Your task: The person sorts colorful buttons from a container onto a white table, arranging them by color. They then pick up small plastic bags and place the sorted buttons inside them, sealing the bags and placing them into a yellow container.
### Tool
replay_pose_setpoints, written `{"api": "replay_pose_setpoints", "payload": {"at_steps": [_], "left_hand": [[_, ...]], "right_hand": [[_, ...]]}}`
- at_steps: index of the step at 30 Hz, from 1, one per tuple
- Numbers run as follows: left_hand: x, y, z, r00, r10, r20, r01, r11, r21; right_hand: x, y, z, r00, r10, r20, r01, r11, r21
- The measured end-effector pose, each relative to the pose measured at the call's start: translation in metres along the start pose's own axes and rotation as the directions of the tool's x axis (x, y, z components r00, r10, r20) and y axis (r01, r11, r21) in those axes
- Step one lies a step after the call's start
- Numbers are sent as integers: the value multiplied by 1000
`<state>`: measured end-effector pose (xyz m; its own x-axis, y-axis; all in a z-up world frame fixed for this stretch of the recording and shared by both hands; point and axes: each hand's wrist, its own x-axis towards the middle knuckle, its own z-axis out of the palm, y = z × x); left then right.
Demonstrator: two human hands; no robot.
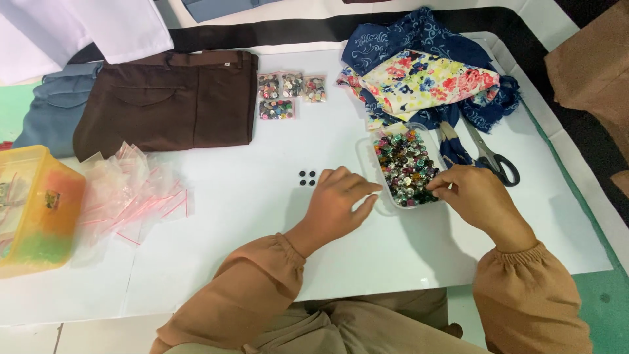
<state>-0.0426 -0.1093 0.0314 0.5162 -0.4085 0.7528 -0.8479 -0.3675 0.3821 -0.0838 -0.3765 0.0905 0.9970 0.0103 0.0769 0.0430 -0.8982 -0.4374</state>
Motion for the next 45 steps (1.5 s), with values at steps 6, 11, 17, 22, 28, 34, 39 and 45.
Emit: {"api": "replay_pose_setpoints", "payload": {"at_steps": [6,11,17,22,28,34,39,45], "left_hand": [[25,22,77,948,-155,279,149,988,42],[45,20,102,836,-280,472,194,955,223],[50,13,110,796,-332,506,227,939,258],[48,11,107,809,-320,493,223,943,246],[47,10,98,817,-313,484,263,950,170],[46,15,85,866,-299,400,303,951,56],[43,15,84,882,-351,315,389,919,-67],[40,13,83,908,-324,265,358,930,-89]], "right_hand": [[2,2,-3,988,75,135,-49,982,-185],[10,6,9,981,97,169,-52,966,-251],[14,8,18,973,139,185,-82,955,-285],[17,0,9,962,133,240,-88,978,-190],[15,2,5,962,143,234,-121,987,-103],[18,12,3,981,119,151,-117,993,-23],[17,16,5,986,147,83,-159,973,165],[18,22,17,989,137,51,-145,962,232]]}}
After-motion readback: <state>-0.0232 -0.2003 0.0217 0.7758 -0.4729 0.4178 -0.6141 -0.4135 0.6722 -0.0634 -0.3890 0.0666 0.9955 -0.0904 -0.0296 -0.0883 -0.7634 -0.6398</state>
